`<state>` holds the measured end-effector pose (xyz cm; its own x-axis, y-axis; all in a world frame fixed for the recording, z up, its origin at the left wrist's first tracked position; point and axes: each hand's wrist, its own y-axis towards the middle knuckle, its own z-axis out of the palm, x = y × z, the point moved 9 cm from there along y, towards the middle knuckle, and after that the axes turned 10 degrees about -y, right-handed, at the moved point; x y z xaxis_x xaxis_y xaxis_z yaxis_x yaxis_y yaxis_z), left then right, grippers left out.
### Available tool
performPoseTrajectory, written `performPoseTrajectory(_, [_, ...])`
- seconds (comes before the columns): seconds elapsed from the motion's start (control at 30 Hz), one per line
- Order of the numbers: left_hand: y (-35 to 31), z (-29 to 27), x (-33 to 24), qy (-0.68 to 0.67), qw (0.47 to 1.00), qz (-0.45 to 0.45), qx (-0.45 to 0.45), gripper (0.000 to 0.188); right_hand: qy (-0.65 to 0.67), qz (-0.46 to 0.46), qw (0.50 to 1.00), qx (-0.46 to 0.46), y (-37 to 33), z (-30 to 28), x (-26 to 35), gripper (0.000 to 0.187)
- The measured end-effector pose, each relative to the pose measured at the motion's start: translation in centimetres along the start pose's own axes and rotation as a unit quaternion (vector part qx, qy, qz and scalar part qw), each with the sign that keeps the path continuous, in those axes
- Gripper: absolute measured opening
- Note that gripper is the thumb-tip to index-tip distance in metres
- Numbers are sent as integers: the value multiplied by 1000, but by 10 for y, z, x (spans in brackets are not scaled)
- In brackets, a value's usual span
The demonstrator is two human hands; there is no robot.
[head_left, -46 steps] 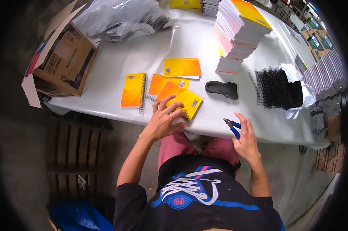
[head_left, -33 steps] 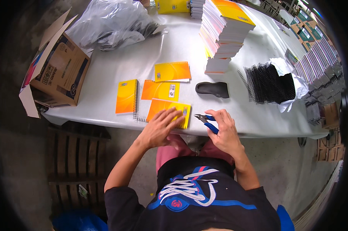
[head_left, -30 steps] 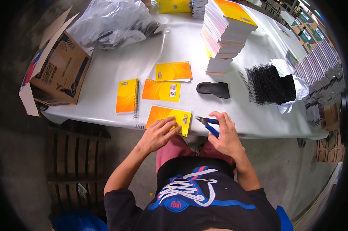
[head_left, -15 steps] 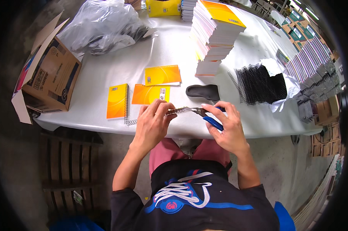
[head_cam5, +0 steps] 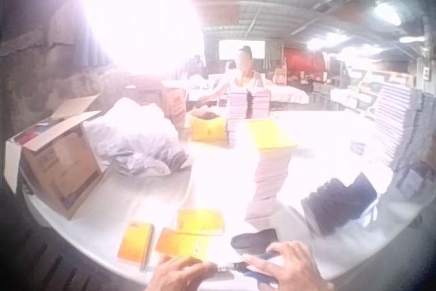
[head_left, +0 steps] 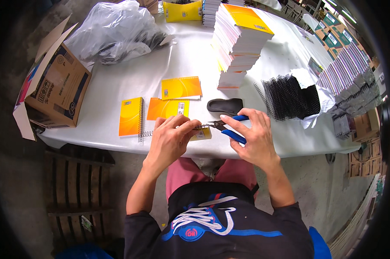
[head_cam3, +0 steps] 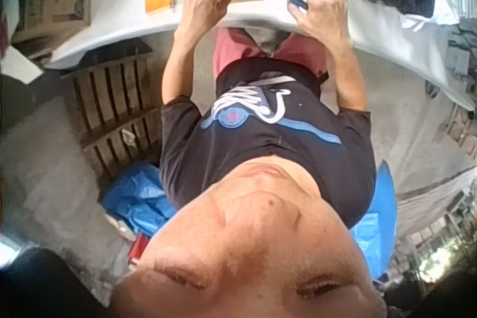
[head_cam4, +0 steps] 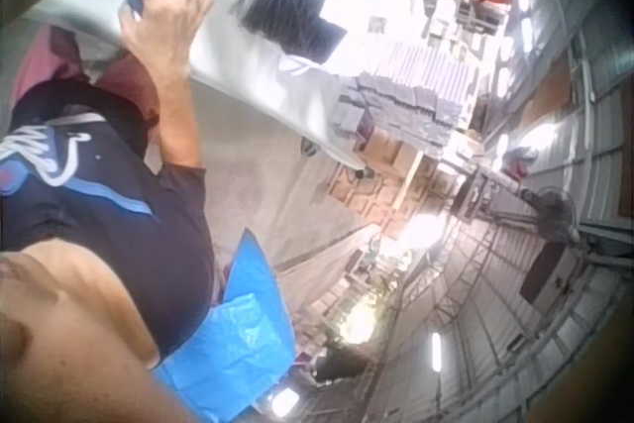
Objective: The person assembles spiral-bound notebooks by stacking paper sheets and covers, threading a spiral wire through the holes, and using pliers to crimp the ends of the wire.
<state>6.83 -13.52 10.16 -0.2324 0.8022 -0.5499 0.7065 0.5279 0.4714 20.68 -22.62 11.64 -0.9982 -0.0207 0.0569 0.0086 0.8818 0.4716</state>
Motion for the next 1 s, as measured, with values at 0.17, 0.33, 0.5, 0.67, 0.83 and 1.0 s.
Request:
performPoseTrajectory(0.17, [1, 3, -4, 9, 1000, 1, 24, 19, -12, -22, 999, 20, -1, 4, 1, 62])
performPoseTrajectory(0.33, [0, 7, -3, 13, 999, 7, 43, 17, -8, 5, 999, 35, -5, 11, -1, 53])
performPoseTrajectory(0.5, [-1, 11, -3, 15, 999, 12, 38, 16, -41, 4, 999, -28, -9, 17, -4, 36])
performPoseTrajectory(0.67, [0, 18, 4, 8, 999, 7, 34, 14, -22, 16, 999, -30, -11, 35, -15, 32])
performPoseTrajectory(0.83, [1, 26, 8, 27, 999, -4, 41, 13, -20, 4, 999, -40, -11, 44, -20, 26])
performPoseTrajectory(1.0, [2, 28, 8, 4, 999, -3, 35, 13, -2, 41, 999, -6, -12, 47, -25, 26])
